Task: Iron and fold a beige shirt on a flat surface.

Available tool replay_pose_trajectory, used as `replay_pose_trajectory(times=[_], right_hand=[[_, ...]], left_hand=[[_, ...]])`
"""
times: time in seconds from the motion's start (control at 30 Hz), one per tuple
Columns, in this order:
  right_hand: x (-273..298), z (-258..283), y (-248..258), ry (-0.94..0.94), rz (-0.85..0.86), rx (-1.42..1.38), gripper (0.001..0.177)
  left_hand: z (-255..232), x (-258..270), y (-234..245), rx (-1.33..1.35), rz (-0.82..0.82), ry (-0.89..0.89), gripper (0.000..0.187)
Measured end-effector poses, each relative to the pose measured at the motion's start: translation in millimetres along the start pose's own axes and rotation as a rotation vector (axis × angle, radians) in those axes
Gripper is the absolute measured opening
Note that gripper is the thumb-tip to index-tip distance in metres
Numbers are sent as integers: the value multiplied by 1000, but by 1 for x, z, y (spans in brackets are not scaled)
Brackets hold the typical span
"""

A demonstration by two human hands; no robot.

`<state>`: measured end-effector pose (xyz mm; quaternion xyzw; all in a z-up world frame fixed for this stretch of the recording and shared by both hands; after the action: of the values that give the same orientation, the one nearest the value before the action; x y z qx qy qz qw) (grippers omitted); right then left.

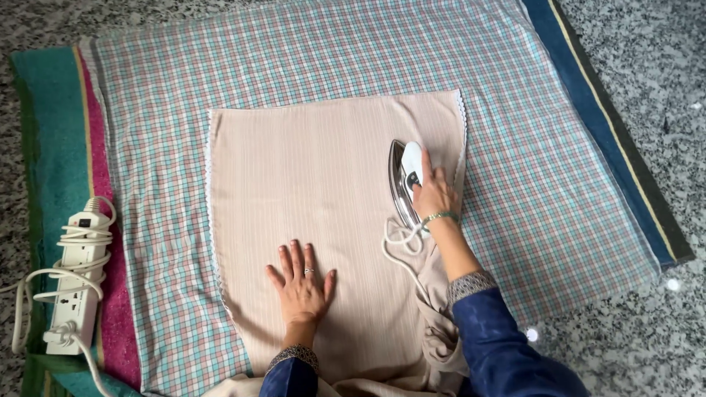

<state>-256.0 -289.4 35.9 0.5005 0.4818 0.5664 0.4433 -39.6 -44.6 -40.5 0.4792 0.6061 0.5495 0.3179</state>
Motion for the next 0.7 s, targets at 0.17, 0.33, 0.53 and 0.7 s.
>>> replay_pose_trajectory(times=[0.17,0.33,0.53,0.7], right_hand=[[8,-1,17,-3,25,-20,99],[-24,0,20,-3,42,-6,98],[-84,9,32,-103,123,-73,90],[-156,-1,23,-72,46,77,97]], left_hand=[[7,2,-19,51,-131,-42,83],[6,0,-19,94,-233,-81,83],[6,2,-17,91,-199,-66,83],[7,2,-18,138,-266,-99,82]])
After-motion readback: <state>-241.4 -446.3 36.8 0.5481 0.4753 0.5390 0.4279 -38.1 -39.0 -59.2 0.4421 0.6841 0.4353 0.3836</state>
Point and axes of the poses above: each hand's wrist, its own x-axis away from the middle knuckle, its own y-axis out of the back of the hand, z = x × y, the point moved 1 cm from there along -x, towards the middle knuckle, and after that the axes turned 9 degrees about x, right-handed, at the moved point
